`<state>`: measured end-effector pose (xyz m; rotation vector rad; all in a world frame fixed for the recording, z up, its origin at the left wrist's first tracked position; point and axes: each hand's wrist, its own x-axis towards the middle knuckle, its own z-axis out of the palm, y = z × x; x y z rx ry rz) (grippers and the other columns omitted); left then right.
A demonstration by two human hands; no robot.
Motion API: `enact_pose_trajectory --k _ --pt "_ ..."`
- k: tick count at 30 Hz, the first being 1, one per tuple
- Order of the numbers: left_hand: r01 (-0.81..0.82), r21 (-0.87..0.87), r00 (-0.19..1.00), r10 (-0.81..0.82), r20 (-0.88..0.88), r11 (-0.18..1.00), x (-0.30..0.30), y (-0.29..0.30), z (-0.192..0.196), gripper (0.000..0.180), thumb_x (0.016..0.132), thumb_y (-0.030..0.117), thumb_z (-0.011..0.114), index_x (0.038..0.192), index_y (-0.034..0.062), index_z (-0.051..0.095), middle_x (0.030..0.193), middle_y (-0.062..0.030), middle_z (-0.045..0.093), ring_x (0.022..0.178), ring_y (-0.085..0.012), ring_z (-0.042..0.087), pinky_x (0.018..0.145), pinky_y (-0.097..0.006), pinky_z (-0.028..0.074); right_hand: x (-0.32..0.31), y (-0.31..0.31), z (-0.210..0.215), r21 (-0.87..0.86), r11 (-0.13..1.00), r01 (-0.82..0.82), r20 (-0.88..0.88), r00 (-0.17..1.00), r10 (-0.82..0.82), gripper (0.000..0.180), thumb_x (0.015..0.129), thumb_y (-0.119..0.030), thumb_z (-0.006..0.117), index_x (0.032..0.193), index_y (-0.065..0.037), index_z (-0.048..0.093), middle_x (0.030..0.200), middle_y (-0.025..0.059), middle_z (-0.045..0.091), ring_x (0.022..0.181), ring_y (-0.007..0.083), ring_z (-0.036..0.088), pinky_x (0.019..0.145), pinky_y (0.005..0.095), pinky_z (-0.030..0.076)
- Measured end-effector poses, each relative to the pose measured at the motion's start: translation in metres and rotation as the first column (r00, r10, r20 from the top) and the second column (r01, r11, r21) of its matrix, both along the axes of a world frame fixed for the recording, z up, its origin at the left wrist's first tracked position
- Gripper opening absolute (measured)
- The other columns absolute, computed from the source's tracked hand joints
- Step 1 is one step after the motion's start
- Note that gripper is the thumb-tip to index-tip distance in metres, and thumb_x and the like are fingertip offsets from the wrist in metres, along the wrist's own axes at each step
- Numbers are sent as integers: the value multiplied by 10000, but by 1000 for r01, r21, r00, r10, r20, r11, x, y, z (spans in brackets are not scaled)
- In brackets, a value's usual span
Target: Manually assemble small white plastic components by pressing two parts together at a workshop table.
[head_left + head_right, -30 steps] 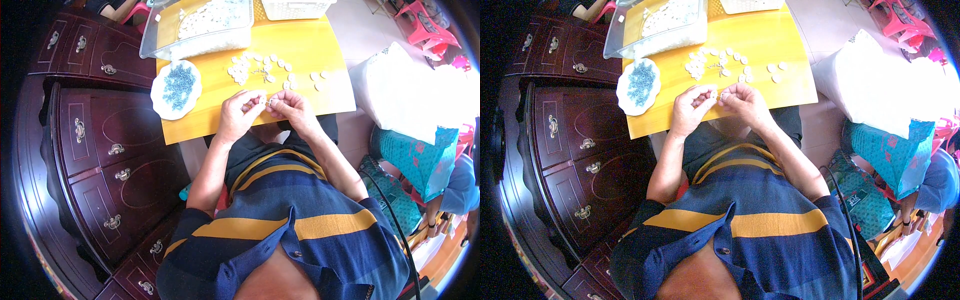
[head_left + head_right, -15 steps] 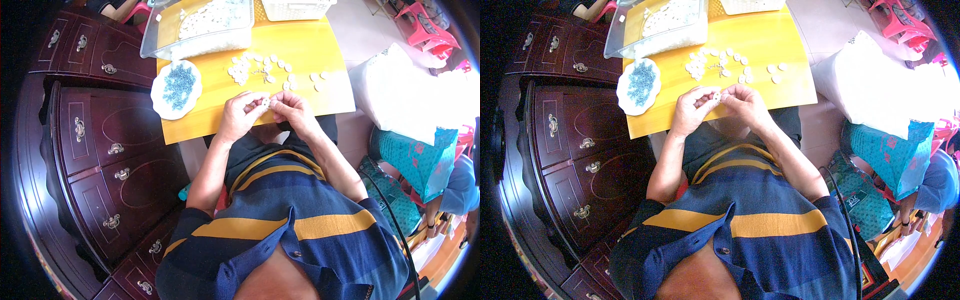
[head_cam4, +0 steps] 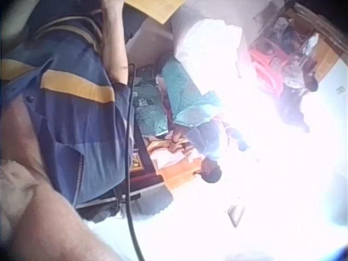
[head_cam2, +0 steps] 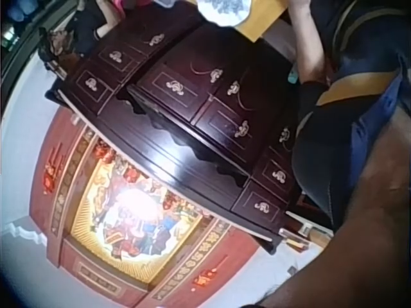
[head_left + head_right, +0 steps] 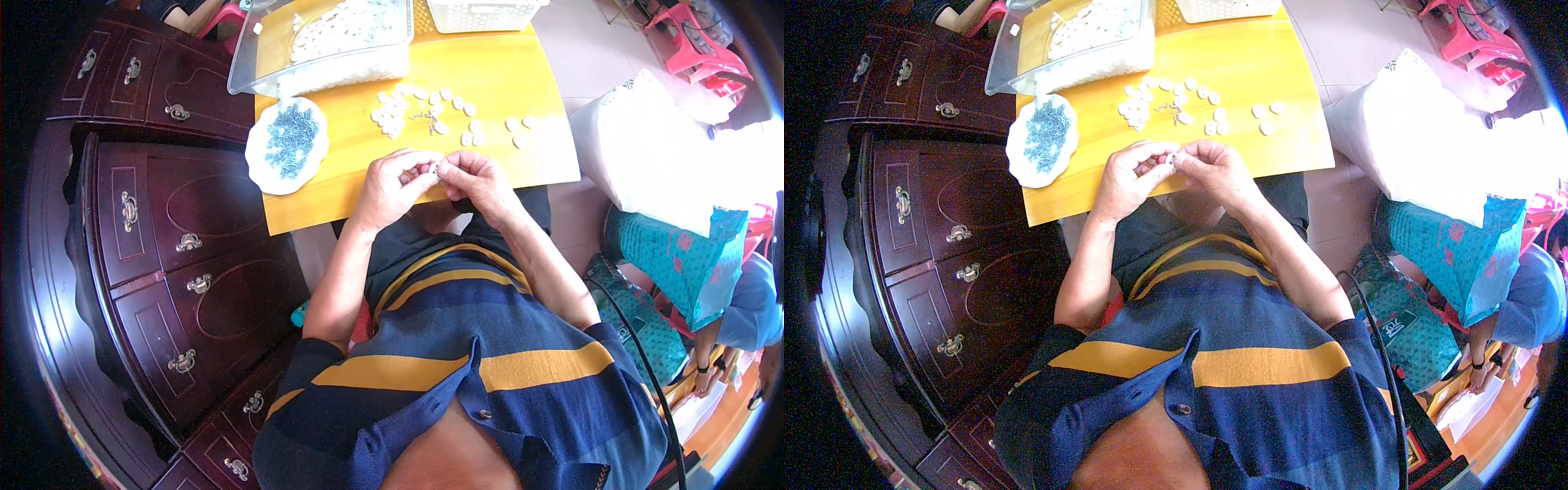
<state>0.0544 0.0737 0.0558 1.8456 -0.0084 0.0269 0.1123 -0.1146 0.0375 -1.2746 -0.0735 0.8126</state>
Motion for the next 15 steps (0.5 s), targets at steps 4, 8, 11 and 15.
enact_pose_trajectory --k 4,8,11,15 --pt "-54 103 998 52 22 993 -2 -15 20 370 847 47 800 1201 19 697 939 -41 696 816 -97 660 733 -237 557 -2 3 2 82 994 65 -52 997 -61 155 1006 -213 689 1046 -63 691 894 -6 697 741 61 635 707 202 531" --pt "-181 443 954 48 295 878 -2 -22 21 400 806 71 803 1188 35 690 970 -98 702 861 -235 702 769 -334 580 -2 5 -9 123 991 59 -47 997 -53 155 1003 -211 690 1040 -61 689 893 10 703 774 81 662 728 217 545" --pt "-231 496 925 30 379 837 -2 -23 16 356 810 73 787 1154 39 700 1015 -122 713 909 -295 713 795 -373 581 -3 6 -9 174 980 96 -103 992 -79 143 1013 -203 673 1034 -62 688 883 16 704 781 87 672 731 223 556" --pt "-201 476 941 33 337 856 -1 -22 12 329 817 74 779 1134 30 706 1058 -139 722 938 -306 720 805 -378 581 -4 5 -13 255 960 117 -211 975 -62 190 1037 -230 630 1043 -55 703 912 16 714 791 85 660 755 237 553"
